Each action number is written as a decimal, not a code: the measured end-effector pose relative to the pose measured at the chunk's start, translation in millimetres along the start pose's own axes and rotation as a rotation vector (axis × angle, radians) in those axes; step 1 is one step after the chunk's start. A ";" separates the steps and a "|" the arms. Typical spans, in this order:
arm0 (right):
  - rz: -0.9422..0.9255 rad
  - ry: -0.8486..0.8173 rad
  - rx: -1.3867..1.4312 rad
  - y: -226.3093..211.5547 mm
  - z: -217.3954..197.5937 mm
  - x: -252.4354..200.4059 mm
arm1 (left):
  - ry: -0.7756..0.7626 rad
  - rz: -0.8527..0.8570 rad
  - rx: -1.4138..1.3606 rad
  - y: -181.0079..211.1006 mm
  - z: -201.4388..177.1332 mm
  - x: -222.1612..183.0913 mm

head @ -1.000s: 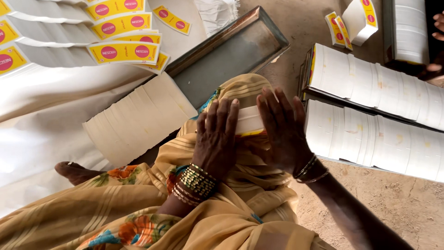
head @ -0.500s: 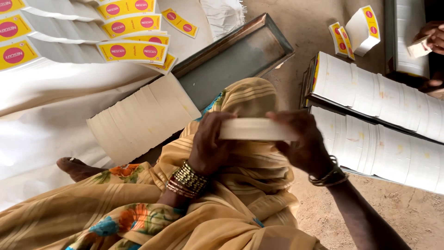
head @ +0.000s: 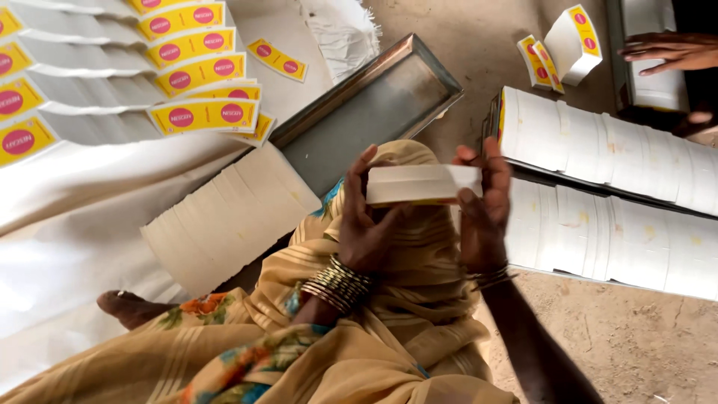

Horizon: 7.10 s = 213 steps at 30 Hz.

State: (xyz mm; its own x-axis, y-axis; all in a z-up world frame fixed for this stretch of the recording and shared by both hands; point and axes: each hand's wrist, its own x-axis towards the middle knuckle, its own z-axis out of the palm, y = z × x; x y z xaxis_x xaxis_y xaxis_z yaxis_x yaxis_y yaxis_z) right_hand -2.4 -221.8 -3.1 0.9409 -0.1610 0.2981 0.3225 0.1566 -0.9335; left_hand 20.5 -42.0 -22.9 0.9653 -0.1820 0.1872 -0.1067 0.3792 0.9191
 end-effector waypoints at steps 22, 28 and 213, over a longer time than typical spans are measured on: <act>-0.437 -0.452 -1.273 -32.8 -12.2 26.8 | -0.086 0.184 1.068 52.4 -8.4 22.9; -0.290 -0.519 -1.508 -32.0 -7.7 35.5 | -0.231 0.385 1.352 55.0 -5.2 14.6; -0.016 -0.503 -0.863 -6.4 -38.8 11.8 | -0.041 0.084 0.131 16.9 -8.4 -26.3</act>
State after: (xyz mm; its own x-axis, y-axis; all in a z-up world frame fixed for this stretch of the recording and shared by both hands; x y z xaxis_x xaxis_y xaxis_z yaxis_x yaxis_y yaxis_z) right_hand 2.6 -262.4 -1.3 0.9360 0.3057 0.1748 0.3373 -0.6359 -0.6942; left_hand -4.7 -23.1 -15.1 0.9415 -0.1927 0.2764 -0.2190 0.2737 0.9366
